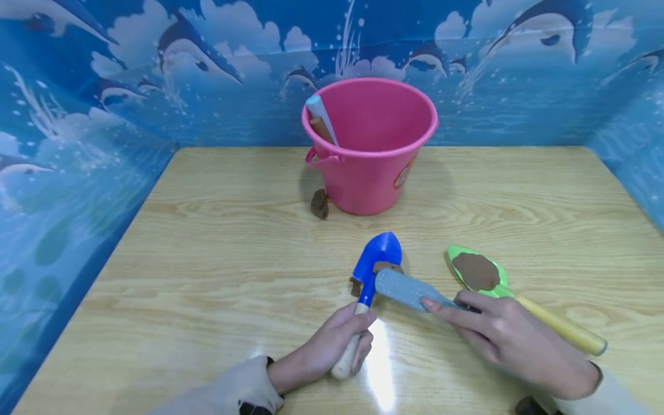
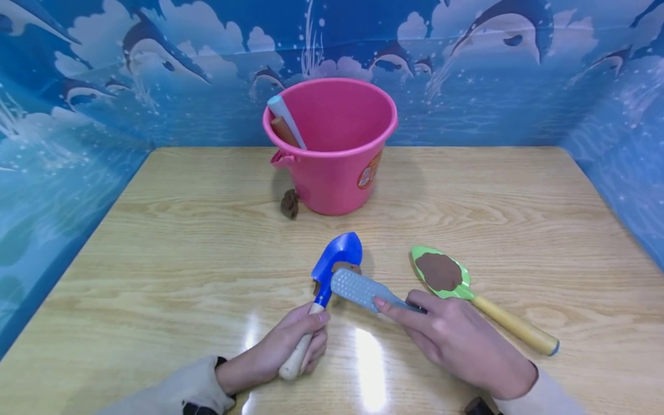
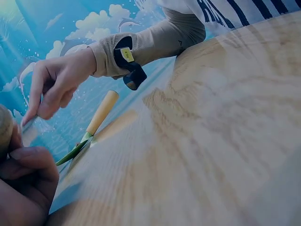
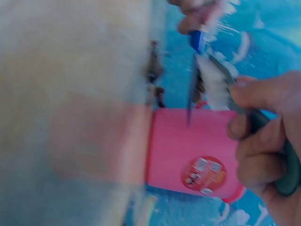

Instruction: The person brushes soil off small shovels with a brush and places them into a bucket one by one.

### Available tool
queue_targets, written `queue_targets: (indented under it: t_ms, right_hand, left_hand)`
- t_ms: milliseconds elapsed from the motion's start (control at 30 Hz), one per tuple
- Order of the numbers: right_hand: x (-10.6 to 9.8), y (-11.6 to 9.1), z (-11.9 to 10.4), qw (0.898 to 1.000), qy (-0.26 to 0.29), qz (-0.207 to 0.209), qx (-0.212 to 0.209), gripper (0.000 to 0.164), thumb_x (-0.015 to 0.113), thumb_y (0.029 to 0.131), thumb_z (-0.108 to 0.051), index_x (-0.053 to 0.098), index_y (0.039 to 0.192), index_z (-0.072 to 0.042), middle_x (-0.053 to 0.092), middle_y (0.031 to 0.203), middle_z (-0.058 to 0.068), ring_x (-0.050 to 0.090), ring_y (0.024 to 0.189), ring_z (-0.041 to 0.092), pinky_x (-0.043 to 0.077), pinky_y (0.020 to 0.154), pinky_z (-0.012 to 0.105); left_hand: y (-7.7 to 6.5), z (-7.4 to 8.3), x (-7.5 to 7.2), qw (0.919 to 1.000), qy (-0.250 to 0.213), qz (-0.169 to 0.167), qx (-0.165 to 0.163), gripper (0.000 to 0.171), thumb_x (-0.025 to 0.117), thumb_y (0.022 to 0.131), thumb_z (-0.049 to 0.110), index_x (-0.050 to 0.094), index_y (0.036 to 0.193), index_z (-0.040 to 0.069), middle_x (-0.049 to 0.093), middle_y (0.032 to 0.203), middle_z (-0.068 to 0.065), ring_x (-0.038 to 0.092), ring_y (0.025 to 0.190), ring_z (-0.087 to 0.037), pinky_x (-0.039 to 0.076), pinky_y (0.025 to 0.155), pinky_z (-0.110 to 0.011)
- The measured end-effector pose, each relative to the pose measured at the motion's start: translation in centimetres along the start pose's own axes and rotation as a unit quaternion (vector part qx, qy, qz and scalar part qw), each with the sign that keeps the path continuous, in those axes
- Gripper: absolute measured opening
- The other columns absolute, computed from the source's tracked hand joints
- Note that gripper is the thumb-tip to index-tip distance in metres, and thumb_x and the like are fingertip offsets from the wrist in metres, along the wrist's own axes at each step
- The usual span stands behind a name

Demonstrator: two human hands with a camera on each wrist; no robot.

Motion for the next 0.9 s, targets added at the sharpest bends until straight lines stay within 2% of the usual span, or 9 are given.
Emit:
queue_targets:
  t_ms: [133, 267, 533, 600, 633, 733, 800, 833, 900]
  right_hand:
    - [0.9, -0.2, -0.2, 0.999, -0.047, -0.001, 0.015, 0.044, 0.030, 0.106, -0.029, 0.069, 0.119, -0.012, 0.054, 0.081, -0.001, 0.039, 0.059, 0.000, 0.032, 0.045, 0.007]
    - [1.3, -0.3, 0.0, 0.998, -0.051, 0.019, 0.040, 0.043, 0.031, 0.106, -0.030, 0.068, 0.121, -0.013, 0.051, 0.077, -0.001, 0.038, 0.056, 0.000, 0.033, 0.042, 0.009]
    - [1.5, 0.1, 1.6, 0.993, 0.002, 0.093, 0.076, 0.038, 0.044, 0.104, -0.029, 0.072, 0.112, -0.004, 0.051, 0.070, -0.004, 0.034, 0.055, -0.003, 0.034, 0.044, 0.007]
    - [1.3, 0.1, 1.9, 0.990, 0.018, 0.100, 0.098, 0.038, 0.046, 0.103, -0.030, 0.072, 0.111, -0.004, 0.059, 0.072, -0.002, 0.041, 0.056, -0.003, 0.038, 0.048, 0.008]
    - [1.2, 0.1, 2.0, 0.988, 0.034, 0.097, 0.113, 0.037, 0.048, 0.102, -0.031, 0.071, 0.112, -0.004, 0.063, 0.075, -0.001, 0.043, 0.058, -0.004, 0.038, 0.050, 0.008]
    - [0.9, 0.0, 2.1, 0.984, 0.085, 0.080, 0.134, 0.033, 0.053, 0.100, -0.029, 0.070, 0.116, -0.005, 0.061, 0.069, -0.006, 0.040, 0.057, -0.007, 0.036, 0.052, 0.006]
    - [0.9, -0.1, 2.1, 0.984, 0.105, 0.065, 0.126, 0.034, 0.052, 0.100, -0.028, 0.068, 0.118, -0.004, 0.067, 0.075, -0.003, 0.047, 0.061, -0.006, 0.039, 0.055, 0.006]
    - [0.9, -0.1, 1.9, 0.986, 0.107, 0.052, 0.119, 0.034, 0.051, 0.101, -0.028, 0.067, 0.120, -0.004, 0.066, 0.075, -0.004, 0.045, 0.061, -0.005, 0.038, 0.054, 0.007]
    - [1.1, -0.2, 1.5, 0.990, 0.093, 0.028, 0.104, 0.040, 0.045, 0.103, -0.032, 0.066, 0.122, -0.005, 0.064, 0.077, -0.006, 0.047, 0.064, -0.005, 0.039, 0.057, 0.006]
  left_hand:
    - [-0.2, -0.1, -0.1, 0.9999, 0.005, -0.014, -0.001, 0.018, 0.038, 0.102, 0.021, 0.035, 0.093, 0.007, 0.042, 0.053, 0.008, 0.041, 0.041, -0.005, 0.036, 0.039, -0.018]
    - [-0.4, -0.1, 0.0, 0.9990, 0.029, -0.034, 0.001, 0.019, 0.038, 0.102, 0.021, 0.035, 0.097, 0.004, 0.042, 0.055, 0.005, 0.042, 0.041, -0.005, 0.036, 0.038, -0.018]
    - [-0.6, -0.3, 0.3, 0.9964, 0.061, -0.057, 0.018, 0.017, 0.036, 0.103, 0.018, 0.035, 0.091, 0.006, 0.041, 0.055, 0.002, 0.042, 0.041, -0.004, 0.035, 0.036, -0.018]
    - [-0.7, -0.2, 0.4, 0.9964, 0.058, -0.058, 0.021, 0.017, 0.036, 0.103, 0.017, 0.035, 0.091, 0.006, 0.041, 0.055, 0.002, 0.042, 0.041, -0.004, 0.035, 0.036, -0.018]
    - [-0.7, -0.3, 0.5, 0.9968, 0.051, -0.058, 0.019, 0.017, 0.037, 0.103, 0.018, 0.035, 0.091, 0.006, 0.041, 0.055, 0.002, 0.042, 0.041, -0.004, 0.035, 0.036, -0.018]
    - [-0.8, -0.2, 0.6, 0.9977, 0.033, -0.055, 0.020, 0.018, 0.037, 0.103, 0.018, 0.035, 0.089, 0.006, 0.042, 0.054, 0.002, 0.042, 0.042, -0.005, 0.035, 0.038, -0.018]
    - [-0.7, -0.2, 0.7, 0.9987, 0.010, -0.049, 0.010, 0.018, 0.039, 0.102, 0.019, 0.035, 0.089, 0.007, 0.042, 0.053, 0.003, 0.042, 0.043, -0.006, 0.035, 0.040, -0.019]
    - [-0.7, -0.2, 0.7, 0.9990, -0.003, -0.045, 0.006, 0.017, 0.039, 0.102, 0.018, 0.035, 0.089, 0.007, 0.042, 0.052, 0.004, 0.042, 0.043, -0.006, 0.035, 0.040, -0.019]
    - [-0.5, -0.2, 0.7, 0.9990, -0.023, -0.037, -0.004, 0.017, 0.040, 0.101, 0.019, 0.034, 0.090, 0.008, 0.042, 0.050, 0.007, 0.041, 0.042, -0.006, 0.035, 0.040, -0.019]
Point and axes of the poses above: each hand's wrist, its own y-axis towards the middle knuckle, its own x-axis out of the palm, z = x × y, the point moved 1 cm from there along y, towards the middle knuckle
